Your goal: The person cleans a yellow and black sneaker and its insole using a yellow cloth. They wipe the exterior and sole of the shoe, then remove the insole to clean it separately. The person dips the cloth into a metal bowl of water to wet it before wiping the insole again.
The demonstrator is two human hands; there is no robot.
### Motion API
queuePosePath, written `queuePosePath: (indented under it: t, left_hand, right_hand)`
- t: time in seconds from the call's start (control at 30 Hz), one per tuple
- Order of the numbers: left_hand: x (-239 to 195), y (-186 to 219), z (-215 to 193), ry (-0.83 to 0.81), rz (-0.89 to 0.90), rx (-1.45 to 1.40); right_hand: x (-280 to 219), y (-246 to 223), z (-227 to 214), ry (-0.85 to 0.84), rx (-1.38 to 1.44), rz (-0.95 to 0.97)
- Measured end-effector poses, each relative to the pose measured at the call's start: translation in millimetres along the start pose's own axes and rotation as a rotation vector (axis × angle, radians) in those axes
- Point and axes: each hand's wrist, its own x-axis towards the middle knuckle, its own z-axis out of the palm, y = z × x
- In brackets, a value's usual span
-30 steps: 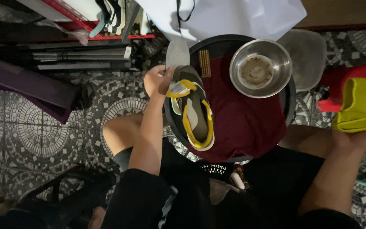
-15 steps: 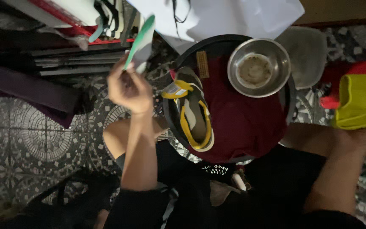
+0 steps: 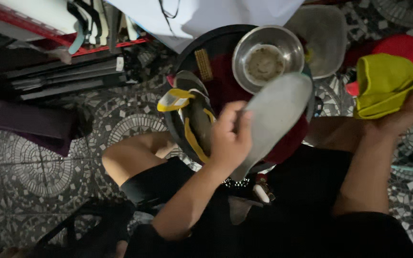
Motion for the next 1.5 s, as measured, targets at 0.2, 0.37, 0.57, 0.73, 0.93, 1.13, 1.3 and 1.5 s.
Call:
queuePosePath:
  t: [0.2, 0.37, 0.57, 0.73, 0.93, 1.13, 1.3, 1.5]
  left_hand:
    - [-18, -51, 63, -0.475, -0.092, 0.409]
    - [-37, -97, 79, -0.502, -0.075, 0.507]
    - [-42, 21, -28, -0.331, 0.298, 0.703]
    - [-64, 6, -74, -0.045, 0.025, 0.833]
    - [-90, -71, -76, -0.093, -0.182, 0.581]
    - [-99, -82, -80, -0.029, -0.063, 0.413]
    - [-69, -85, -93, 0.075, 0.154, 0.226]
    - [-21, -107, -111, 0.063, -0.084, 0.442]
  right_hand:
    - [-30, -9, 40, -0.059, 0.022, 0.058]
    - [-26, -8, 40, 0.106, 0.053, 0.052]
    - [-16, -10, 3, -0.133, -0.083, -0.008]
    - [-41, -17, 49, -0.042, 0.009, 0.085]
    - [-52, -20, 73, 0.096, 0.021, 0.106]
    - [-49, -18, 71, 0.011, -0.068, 0.112]
    - [-51, -19, 71, 0.046, -0.021, 0.143]
    - [-49, -14, 79, 0.016, -0.148, 0.14]
